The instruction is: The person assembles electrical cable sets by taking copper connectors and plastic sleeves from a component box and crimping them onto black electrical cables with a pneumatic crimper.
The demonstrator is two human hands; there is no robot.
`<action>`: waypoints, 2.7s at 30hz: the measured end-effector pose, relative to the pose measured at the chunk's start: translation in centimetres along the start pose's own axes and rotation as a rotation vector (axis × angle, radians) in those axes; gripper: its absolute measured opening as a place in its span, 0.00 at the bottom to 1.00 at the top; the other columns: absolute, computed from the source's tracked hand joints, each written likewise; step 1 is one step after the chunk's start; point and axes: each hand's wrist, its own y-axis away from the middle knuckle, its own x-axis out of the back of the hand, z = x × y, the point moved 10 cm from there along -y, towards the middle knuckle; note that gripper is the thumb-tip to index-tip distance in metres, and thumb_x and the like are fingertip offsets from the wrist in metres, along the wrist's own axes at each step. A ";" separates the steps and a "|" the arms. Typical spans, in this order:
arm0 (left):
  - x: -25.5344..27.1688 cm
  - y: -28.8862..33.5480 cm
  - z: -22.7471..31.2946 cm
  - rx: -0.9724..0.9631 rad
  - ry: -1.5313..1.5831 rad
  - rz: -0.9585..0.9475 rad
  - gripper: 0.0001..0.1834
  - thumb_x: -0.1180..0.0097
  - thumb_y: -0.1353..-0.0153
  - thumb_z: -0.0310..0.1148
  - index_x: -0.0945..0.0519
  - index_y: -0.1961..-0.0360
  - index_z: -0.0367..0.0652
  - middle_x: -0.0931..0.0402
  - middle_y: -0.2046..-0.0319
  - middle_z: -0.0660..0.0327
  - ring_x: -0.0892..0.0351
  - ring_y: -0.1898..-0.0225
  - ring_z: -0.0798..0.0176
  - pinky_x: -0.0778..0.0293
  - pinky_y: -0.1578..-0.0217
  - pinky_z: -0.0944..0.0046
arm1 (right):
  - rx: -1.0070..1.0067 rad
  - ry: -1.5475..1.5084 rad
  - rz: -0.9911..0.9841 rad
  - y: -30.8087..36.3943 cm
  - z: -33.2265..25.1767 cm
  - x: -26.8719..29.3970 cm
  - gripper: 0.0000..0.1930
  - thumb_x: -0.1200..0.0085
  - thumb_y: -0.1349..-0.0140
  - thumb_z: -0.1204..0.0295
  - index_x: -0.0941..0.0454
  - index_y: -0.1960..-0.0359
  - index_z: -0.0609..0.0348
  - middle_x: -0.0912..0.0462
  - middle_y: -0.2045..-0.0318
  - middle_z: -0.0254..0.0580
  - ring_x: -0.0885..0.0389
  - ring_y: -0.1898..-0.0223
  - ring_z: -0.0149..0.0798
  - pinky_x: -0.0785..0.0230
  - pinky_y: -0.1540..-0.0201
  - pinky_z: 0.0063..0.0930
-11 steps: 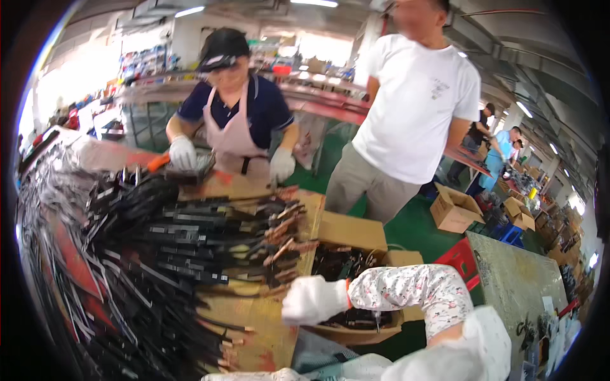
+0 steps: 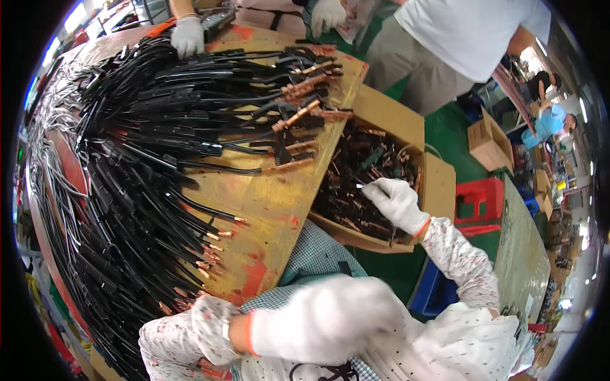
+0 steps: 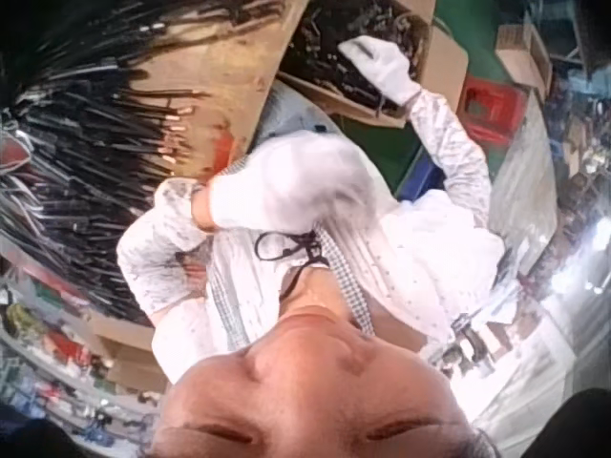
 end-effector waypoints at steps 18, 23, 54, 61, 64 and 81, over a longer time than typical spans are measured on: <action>12.6 12.9 0.5 0.833 -0.713 0.560 0.07 0.41 0.51 0.22 0.18 0.68 0.39 0.22 0.73 0.57 0.22 0.73 0.55 0.27 0.70 0.59 | -0.221 0.781 -0.041 -18.0 14.5 -5.4 0.19 0.40 0.41 0.53 0.18 0.58 0.55 0.16 0.59 0.50 0.17 0.54 0.52 0.24 0.52 0.48; 15.4 11.6 2.1 0.851 -0.939 0.352 0.07 0.37 0.51 0.26 0.17 0.68 0.41 0.20 0.72 0.59 0.19 0.69 0.55 0.25 0.67 0.57 | -0.284 0.682 -0.127 -19.7 19.5 -4.5 0.27 0.38 0.44 0.49 0.20 0.56 0.62 0.16 0.56 0.60 0.17 0.52 0.58 0.25 0.49 0.49; 17.8 11.8 -13.4 0.787 -1.046 -0.065 0.14 0.44 0.36 0.46 0.25 0.65 0.47 0.20 0.77 0.53 0.17 0.72 0.46 0.22 0.71 0.49 | -0.161 -1.595 0.366 -2.0 2.2 -0.6 0.13 0.54 0.27 0.59 0.29 0.54 0.56 0.19 0.60 0.52 0.18 0.64 0.46 0.22 0.59 0.42; 17.4 13.0 -12.7 0.895 -0.933 -0.013 0.12 0.44 0.36 0.44 0.26 0.59 0.51 0.22 0.81 0.51 0.19 0.76 0.40 0.24 0.74 0.42 | 0.712 -0.004 0.065 -2.0 -17.5 -5.6 0.21 0.36 0.45 0.71 0.27 0.49 0.58 0.19 0.63 0.43 0.18 0.68 0.49 0.24 0.64 0.41; 18.1 13.4 -12.3 0.851 -0.883 0.070 0.10 0.44 0.36 0.44 0.24 0.58 0.53 0.20 0.77 0.52 0.18 0.75 0.43 0.23 0.73 0.47 | 0.548 0.051 0.148 -1.1 -16.6 -8.1 0.22 0.32 0.53 0.66 0.23 0.55 0.51 0.21 0.65 0.42 0.20 0.68 0.49 0.27 0.66 0.42; 19.2 11.5 -11.2 0.679 -0.549 0.286 0.11 0.42 0.37 0.34 0.14 0.59 0.42 0.16 0.67 0.54 0.16 0.67 0.52 0.22 0.66 0.59 | 0.468 -0.013 0.006 -3.8 -19.6 -9.6 0.20 0.31 0.51 0.62 0.21 0.56 0.47 0.21 0.66 0.37 0.19 0.69 0.46 0.27 0.67 0.39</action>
